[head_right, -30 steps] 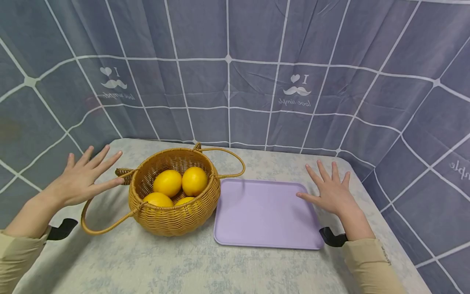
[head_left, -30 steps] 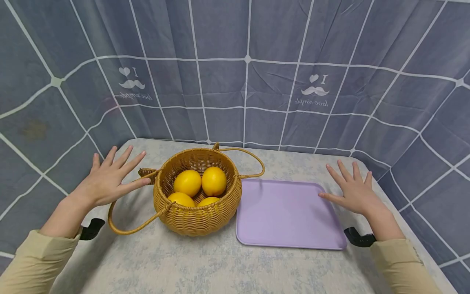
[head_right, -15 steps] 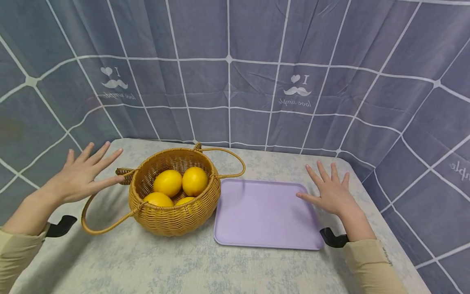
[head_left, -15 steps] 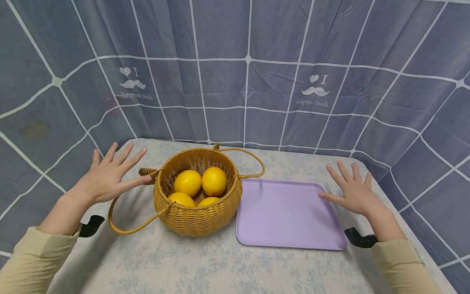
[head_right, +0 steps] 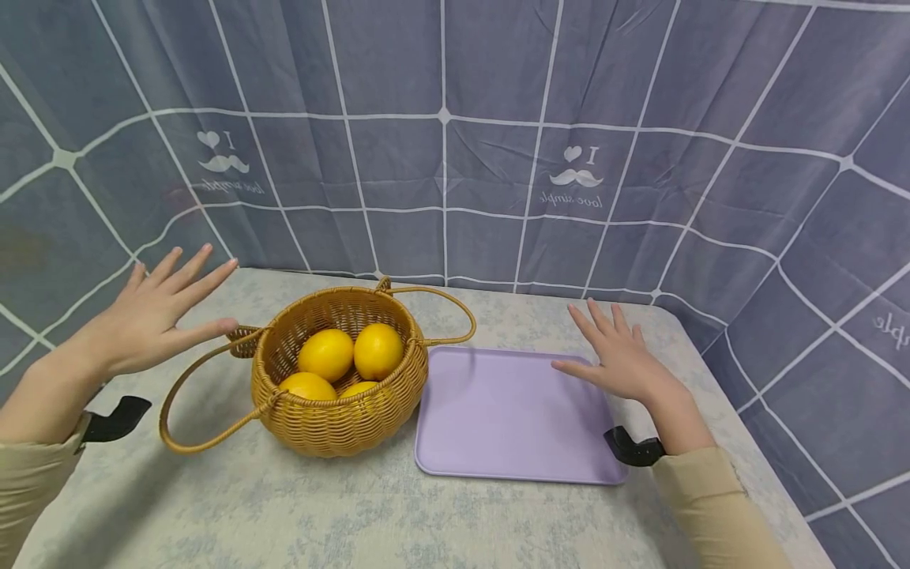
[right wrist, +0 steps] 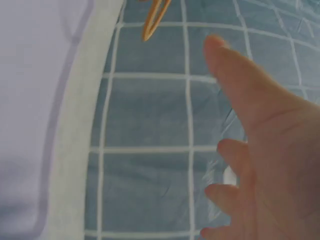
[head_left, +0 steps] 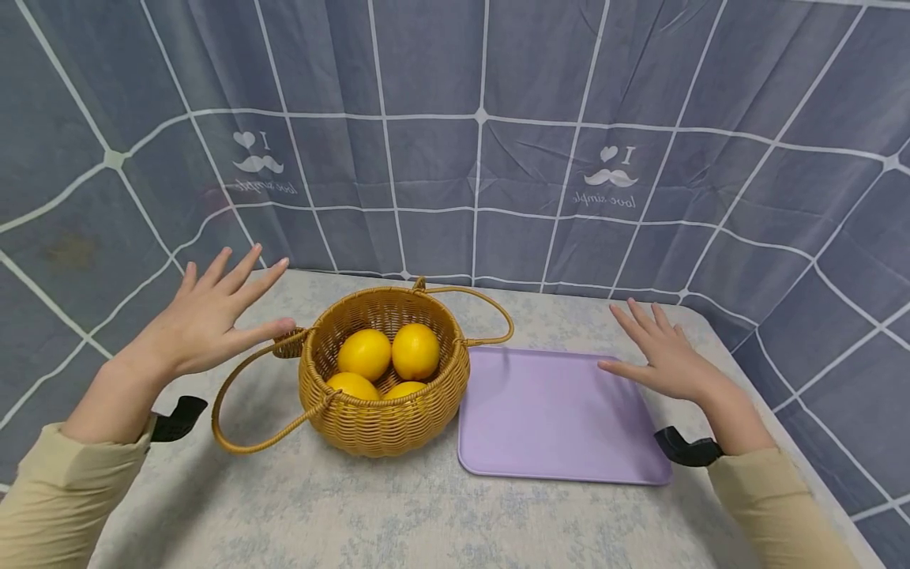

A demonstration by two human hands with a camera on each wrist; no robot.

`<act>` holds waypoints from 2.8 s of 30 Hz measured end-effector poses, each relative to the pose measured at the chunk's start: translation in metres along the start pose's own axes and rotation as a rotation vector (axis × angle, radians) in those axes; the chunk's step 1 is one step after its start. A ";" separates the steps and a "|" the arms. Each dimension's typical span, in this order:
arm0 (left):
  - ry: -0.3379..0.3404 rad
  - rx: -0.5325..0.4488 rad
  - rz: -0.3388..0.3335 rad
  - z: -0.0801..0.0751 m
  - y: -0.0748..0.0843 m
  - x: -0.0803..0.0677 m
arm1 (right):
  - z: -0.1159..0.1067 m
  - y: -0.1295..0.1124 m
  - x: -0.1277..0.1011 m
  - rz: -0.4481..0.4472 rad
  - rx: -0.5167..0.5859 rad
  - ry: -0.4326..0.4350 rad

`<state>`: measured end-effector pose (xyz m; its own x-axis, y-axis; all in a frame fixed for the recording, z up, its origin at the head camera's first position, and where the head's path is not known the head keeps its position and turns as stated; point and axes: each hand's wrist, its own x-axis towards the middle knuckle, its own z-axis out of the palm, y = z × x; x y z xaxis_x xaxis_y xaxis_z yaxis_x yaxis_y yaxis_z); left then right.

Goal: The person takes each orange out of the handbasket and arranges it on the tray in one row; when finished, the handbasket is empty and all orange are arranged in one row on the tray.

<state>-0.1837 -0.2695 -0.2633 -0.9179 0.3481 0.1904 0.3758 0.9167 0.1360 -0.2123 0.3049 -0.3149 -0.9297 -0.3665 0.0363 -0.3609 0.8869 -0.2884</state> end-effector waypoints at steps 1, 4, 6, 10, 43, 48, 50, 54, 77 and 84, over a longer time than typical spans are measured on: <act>0.005 -0.020 0.007 -0.001 0.002 0.001 | -0.001 -0.004 0.003 -0.011 0.009 -0.003; 0.011 -0.094 0.029 -0.003 0.009 0.004 | -0.002 -0.017 0.012 -0.040 0.052 -0.014; 0.018 -0.151 0.039 -0.002 0.012 0.006 | -0.003 -0.027 0.017 -0.062 0.085 -0.017; 0.036 -0.268 0.046 0.002 0.019 0.009 | -0.001 -0.044 0.027 -0.110 0.122 -0.001; 0.203 -0.852 0.064 0.069 0.010 0.019 | 0.009 -0.205 0.131 -0.496 0.725 -0.154; 0.207 -0.853 0.035 0.075 0.008 0.021 | 0.009 -0.223 0.145 -0.478 0.733 -0.188; 0.207 -0.843 0.031 0.077 0.007 0.022 | 0.011 -0.230 0.151 -0.475 0.731 -0.211; 0.194 -0.856 0.024 0.078 0.006 0.023 | 0.015 -0.241 0.162 -0.485 0.725 -0.274; 0.125 -0.918 -0.039 0.082 -0.002 0.022 | 0.068 -0.245 0.204 -0.402 0.958 -0.479; 0.123 -0.935 -0.061 0.083 -0.001 0.023 | 0.078 -0.242 0.208 -0.418 0.894 -0.410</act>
<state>-0.2155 -0.2468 -0.3400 -0.9395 0.2327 0.2513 0.3262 0.3846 0.8635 -0.3126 -0.0080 -0.3125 -0.5886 -0.8082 0.0185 -0.3059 0.2015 -0.9305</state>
